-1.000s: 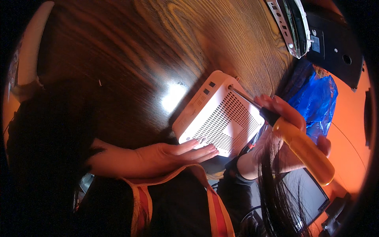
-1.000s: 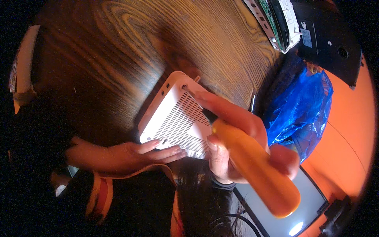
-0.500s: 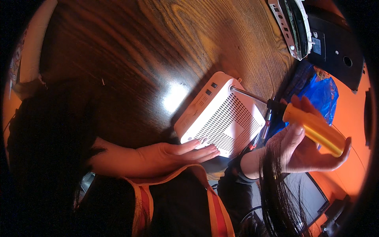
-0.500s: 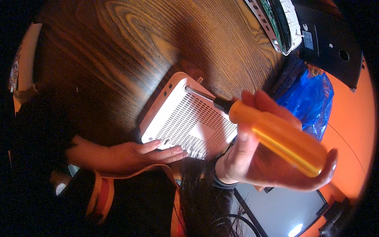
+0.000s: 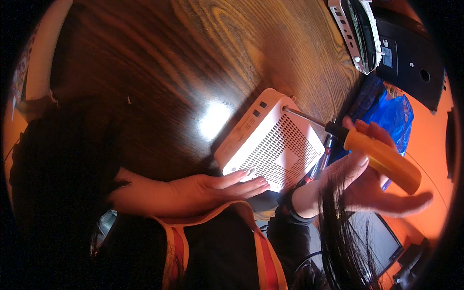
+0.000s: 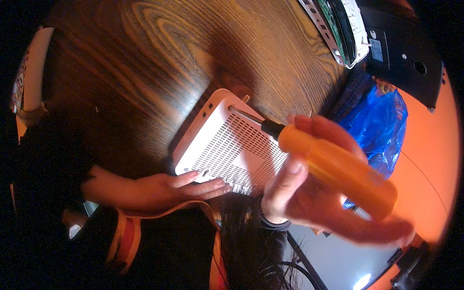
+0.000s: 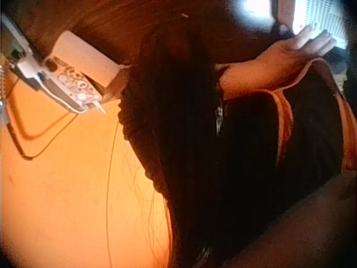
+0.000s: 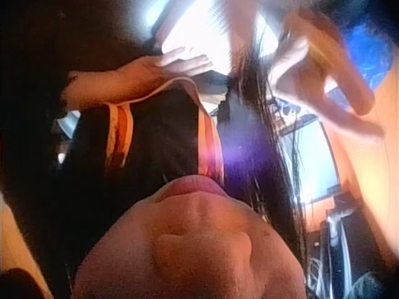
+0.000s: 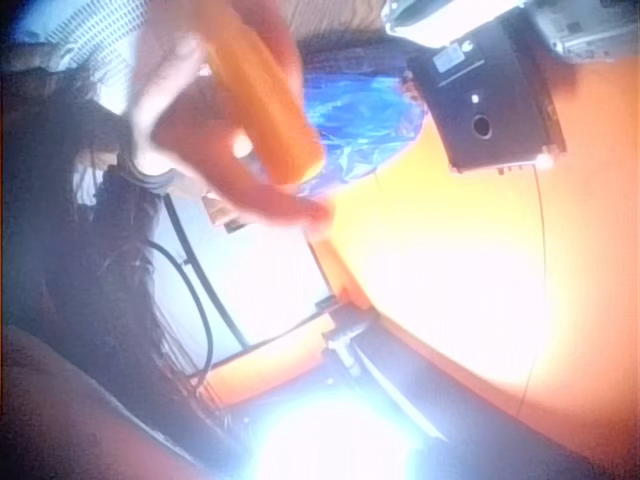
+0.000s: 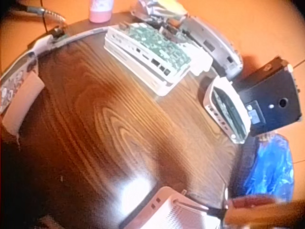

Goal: The person assembles a white router by aligning the casing halves, inserting screws, and tightening them with a screwdriver. They then place the assembled unit on the table and open another router to remove its circuit board.

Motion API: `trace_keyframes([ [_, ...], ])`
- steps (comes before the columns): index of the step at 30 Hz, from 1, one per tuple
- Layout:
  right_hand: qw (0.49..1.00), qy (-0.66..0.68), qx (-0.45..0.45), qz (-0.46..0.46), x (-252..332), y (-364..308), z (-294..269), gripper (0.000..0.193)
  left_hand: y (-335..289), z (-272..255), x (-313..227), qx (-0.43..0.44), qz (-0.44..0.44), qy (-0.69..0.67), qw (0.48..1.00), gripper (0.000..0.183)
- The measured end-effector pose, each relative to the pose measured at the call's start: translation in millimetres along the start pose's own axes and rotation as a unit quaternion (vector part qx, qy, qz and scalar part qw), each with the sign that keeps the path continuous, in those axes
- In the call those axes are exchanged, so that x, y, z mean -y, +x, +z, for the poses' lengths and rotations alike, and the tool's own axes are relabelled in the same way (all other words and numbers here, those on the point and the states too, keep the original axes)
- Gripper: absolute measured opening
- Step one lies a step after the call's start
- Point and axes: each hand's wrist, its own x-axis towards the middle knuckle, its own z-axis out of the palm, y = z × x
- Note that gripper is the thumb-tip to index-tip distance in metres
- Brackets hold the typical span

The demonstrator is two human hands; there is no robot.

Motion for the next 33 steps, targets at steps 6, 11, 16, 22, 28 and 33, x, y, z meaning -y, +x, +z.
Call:
trace_keyframes([
  [6,0.999,0.043,0.013,0.02,-4,6,-5,0.08,3,3,-6,-0.013,-0.018,-0.023,0.999,0.059],
  [11,0.997,-0.045,-0.044,0.043,0,-8,-17,0.084,10,-5,-14,-0.001,-0.019,-0.005,1.0,0.058],
  [16,0.967,0.151,-0.183,0.088,-16,-23,-42,0.065,17,-4,-5,-0.037,-0.041,-0.143,0.988,0.048],
  [22,0.957,0.143,-0.212,0.138,-4,-60,-76,0.063,-15,-18,18,-0.189,-0.083,-0.177,0.962,0.025],
  [28,0.936,0.169,-0.258,0.169,6,-95,-88,0.06,-71,-32,63,-0.188,-0.409,-0.035,0.892,0.016],
  [33,0.933,0.182,-0.258,0.174,3,-110,-92,0.062,-84,-28,85,-0.134,-0.37,-0.052,0.918,0.013],
])
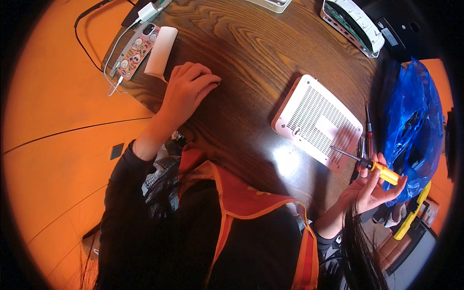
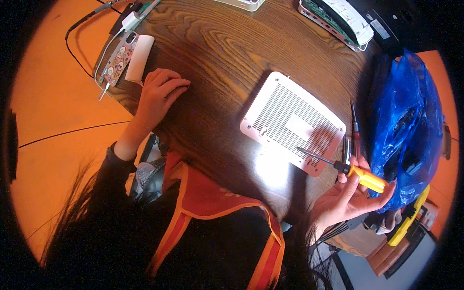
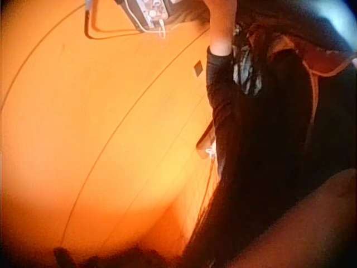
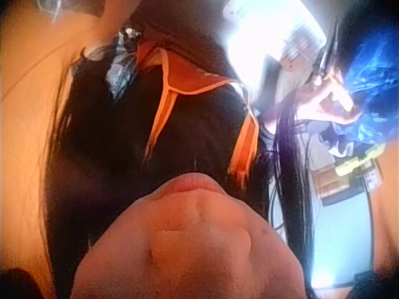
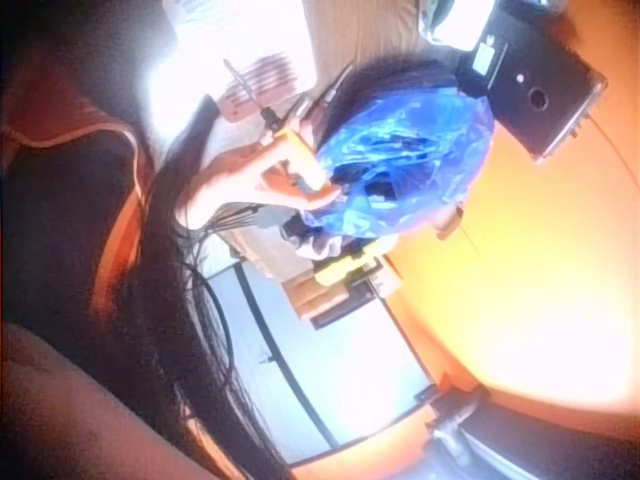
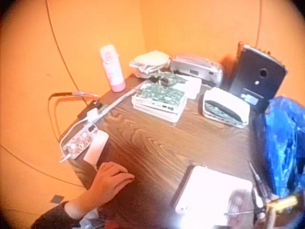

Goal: The person assembles a white router by aligning the casing halves, inserting screws, and tightening them with a screwdriver. They then place the assembled unit on the table and open another router to remove its circuit board.

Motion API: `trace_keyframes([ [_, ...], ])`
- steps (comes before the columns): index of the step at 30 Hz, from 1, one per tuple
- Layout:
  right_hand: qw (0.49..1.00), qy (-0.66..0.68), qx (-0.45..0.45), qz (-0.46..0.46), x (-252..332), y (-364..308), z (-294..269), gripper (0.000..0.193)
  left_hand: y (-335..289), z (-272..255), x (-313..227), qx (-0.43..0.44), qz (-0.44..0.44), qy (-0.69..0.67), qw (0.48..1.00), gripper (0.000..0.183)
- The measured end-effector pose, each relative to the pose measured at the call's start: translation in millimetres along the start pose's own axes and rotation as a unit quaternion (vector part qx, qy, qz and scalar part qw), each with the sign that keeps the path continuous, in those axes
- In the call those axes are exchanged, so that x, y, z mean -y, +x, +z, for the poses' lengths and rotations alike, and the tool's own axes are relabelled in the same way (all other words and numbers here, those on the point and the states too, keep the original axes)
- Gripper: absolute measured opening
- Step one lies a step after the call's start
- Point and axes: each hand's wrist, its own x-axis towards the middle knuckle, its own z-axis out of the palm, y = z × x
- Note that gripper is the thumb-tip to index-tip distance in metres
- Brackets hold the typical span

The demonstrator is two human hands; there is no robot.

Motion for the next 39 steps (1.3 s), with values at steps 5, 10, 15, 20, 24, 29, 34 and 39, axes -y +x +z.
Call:
trace_keyframes([
  [5,0.999,0.036,0.008,-0.005,-3,-7,-4,0.064,11,7,0,0.008,0.033,-0.017,0.999,0.014],
  [10,0.999,0.033,0.026,-0.031,-4,-15,-4,0.06,13,14,-6,-0.004,-0.014,-0.047,0.999,0.015],
  [15,0.998,0.012,0.033,-0.042,-3,-14,-3,0.06,22,6,-8,-0.031,-0.054,-0.116,0.991,0.017],
  [20,0.998,0.038,0.045,-0.015,-3,-15,1,0.063,59,32,-11,-0.043,-0.031,-0.141,0.989,0.019],
  [24,0.998,-0.008,0.038,-0.055,0,-18,0,0.062,79,53,0,-0.021,-0.021,-0.119,0.992,0.017],
  [29,1.0,0.004,0.016,-0.024,4,-18,3,0.063,87,41,-8,0.067,-0.102,-0.039,0.992,0.01],
  [34,0.996,0.063,0.019,-0.06,13,-13,18,0.065,62,8,-81,0.148,-0.198,-0.618,0.746,0.01],
  [39,0.992,0.097,0.052,-0.069,28,-12,26,0.083,45,-5,-117,0.127,-0.111,-0.685,0.709,0.028],
])
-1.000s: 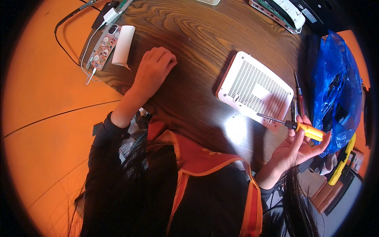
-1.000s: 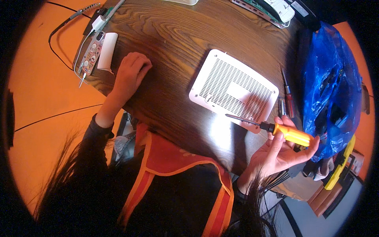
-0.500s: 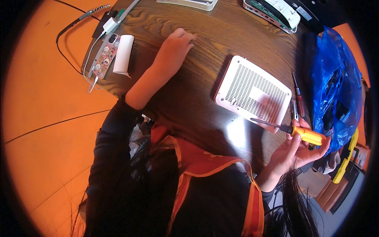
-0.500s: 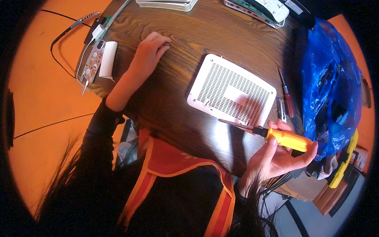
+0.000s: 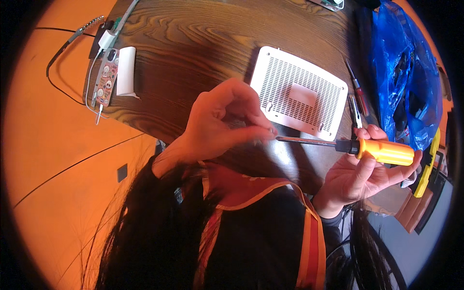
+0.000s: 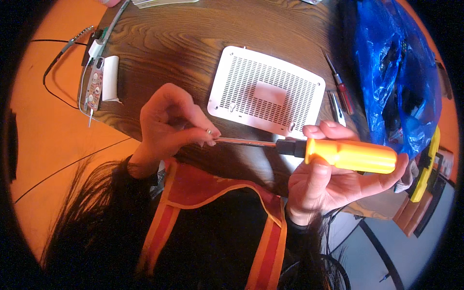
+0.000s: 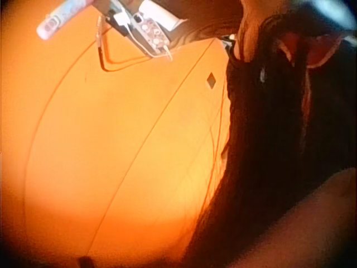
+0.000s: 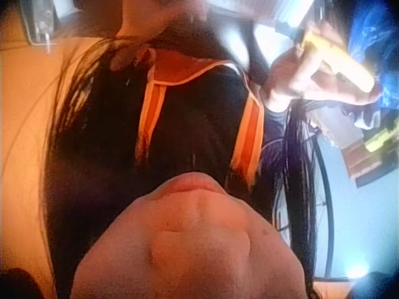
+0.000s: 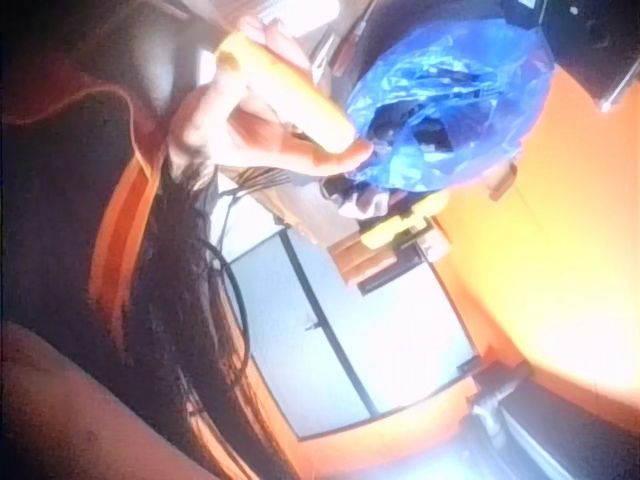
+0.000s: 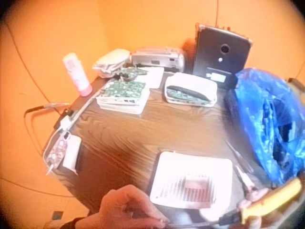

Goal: The person assembles a white router by aligning the casing halves, inserting screws, and tightening them with a screwdriver. They then place the assembled unit on the table and open another router to remove its circuit board.

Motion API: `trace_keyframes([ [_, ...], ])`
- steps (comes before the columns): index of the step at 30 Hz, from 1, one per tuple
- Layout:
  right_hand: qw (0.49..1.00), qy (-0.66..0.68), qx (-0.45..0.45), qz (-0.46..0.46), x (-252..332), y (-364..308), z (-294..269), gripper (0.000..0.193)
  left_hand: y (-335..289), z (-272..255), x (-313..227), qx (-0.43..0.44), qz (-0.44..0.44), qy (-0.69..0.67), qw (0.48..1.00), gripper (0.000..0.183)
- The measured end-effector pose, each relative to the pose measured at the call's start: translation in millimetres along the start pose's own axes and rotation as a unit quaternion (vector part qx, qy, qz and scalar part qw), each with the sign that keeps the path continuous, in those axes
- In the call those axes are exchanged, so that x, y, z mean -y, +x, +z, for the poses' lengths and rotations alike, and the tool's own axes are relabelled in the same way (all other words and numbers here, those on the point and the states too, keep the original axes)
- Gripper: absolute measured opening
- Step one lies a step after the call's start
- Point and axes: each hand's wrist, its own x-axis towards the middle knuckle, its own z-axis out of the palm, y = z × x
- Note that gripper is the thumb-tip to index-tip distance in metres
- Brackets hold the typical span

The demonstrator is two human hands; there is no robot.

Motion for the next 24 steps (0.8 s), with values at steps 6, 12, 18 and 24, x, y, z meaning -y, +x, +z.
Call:
trace_keyframes([
  [6,0.997,0.021,0.054,-0.044,5,2,2,0.064,-3,6,2,0.007,0.058,-0.035,0.998,0.035],
  [12,0.997,-0.029,-0.018,-0.065,6,-3,6,0.079,-3,6,8,-0.012,0.063,-0.03,0.997,0.035],
  [18,0.999,-0.028,-0.032,-0.026,9,-5,13,0.087,-5,6,7,-0.016,0.07,0.014,0.997,0.033],
  [24,0.999,-0.012,0.024,-0.024,9,-1,13,0.083,-8,2,1,0.034,0.075,0.203,0.976,0.028],
])
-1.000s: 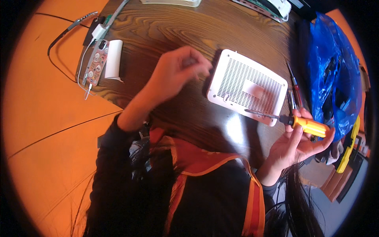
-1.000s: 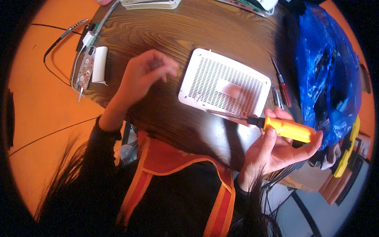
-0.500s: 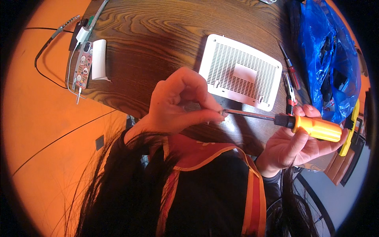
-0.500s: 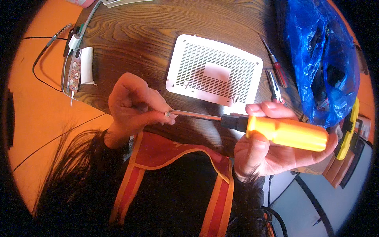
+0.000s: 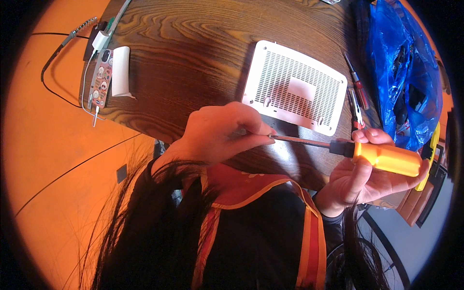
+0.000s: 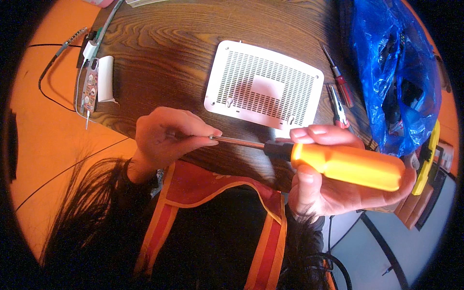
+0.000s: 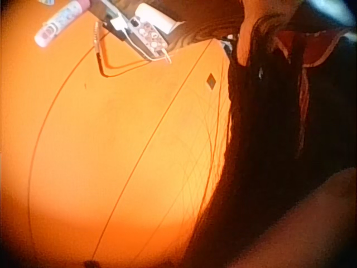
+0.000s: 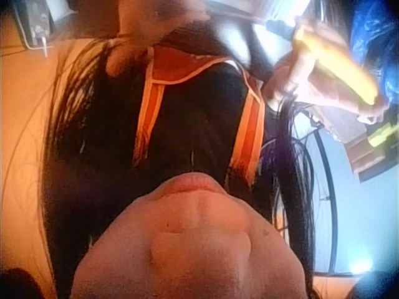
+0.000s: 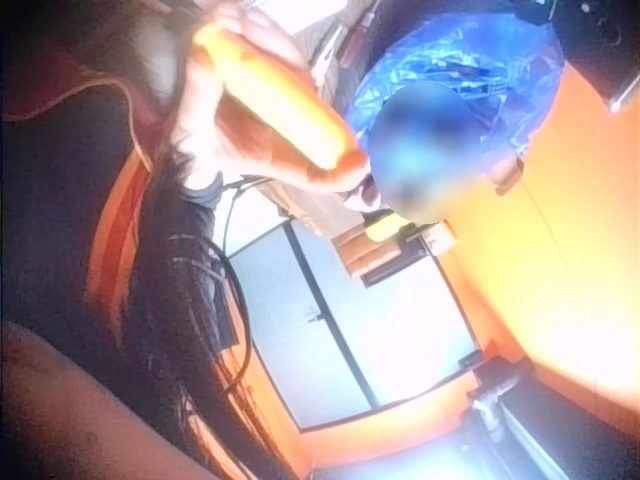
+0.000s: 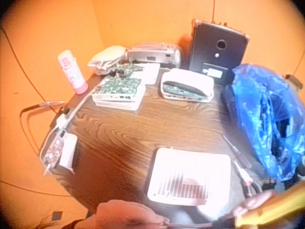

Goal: The person assembles a white router by aligning the casing halves, inserting screws, and tightening them with a screwdriver. They then place the assembled unit on the table and open another router to remove its circuit board.

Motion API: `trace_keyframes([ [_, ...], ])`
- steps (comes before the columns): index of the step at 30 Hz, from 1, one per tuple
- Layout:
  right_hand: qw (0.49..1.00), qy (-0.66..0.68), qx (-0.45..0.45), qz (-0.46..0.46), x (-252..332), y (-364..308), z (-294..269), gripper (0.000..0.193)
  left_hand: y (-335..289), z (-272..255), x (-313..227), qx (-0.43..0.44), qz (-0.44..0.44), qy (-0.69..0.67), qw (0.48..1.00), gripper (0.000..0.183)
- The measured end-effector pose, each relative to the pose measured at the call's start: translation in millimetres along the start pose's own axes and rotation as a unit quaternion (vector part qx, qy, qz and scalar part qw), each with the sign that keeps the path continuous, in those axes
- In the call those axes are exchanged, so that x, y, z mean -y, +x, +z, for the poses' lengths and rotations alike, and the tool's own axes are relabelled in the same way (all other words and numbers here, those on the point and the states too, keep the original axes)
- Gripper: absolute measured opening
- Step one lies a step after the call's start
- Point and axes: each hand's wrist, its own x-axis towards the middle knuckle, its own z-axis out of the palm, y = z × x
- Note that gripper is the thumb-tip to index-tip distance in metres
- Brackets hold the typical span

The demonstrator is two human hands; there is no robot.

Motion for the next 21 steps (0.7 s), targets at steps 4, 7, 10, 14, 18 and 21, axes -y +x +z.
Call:
trace_keyframes([
  [4,0.996,0.041,0.073,-0.044,-5,-1,-3,0.08,0,-2,-3,0.026,-0.003,0.019,0.999,0.029],
  [7,0.994,0.052,0.087,-0.036,-7,-5,-4,0.082,0,-1,-2,0.024,-0.025,-0.04,0.999,0.027],
  [10,0.993,0.063,0.096,-0.031,-8,-6,-4,0.084,0,0,0,0.047,-0.05,-0.027,0.997,0.026],
  [14,0.991,0.08,0.102,-0.022,-9,-5,-3,0.088,-3,3,7,0.057,-0.079,-0.036,0.995,0.027],
  [18,0.991,0.096,0.094,-0.013,-10,-7,-2,0.091,-5,6,16,0.07,-0.075,-0.028,0.994,0.03],
  [21,0.994,0.048,0.096,-0.001,-11,-6,-5,0.085,-5,9,21,0.067,-0.064,-0.051,0.994,0.037],
])
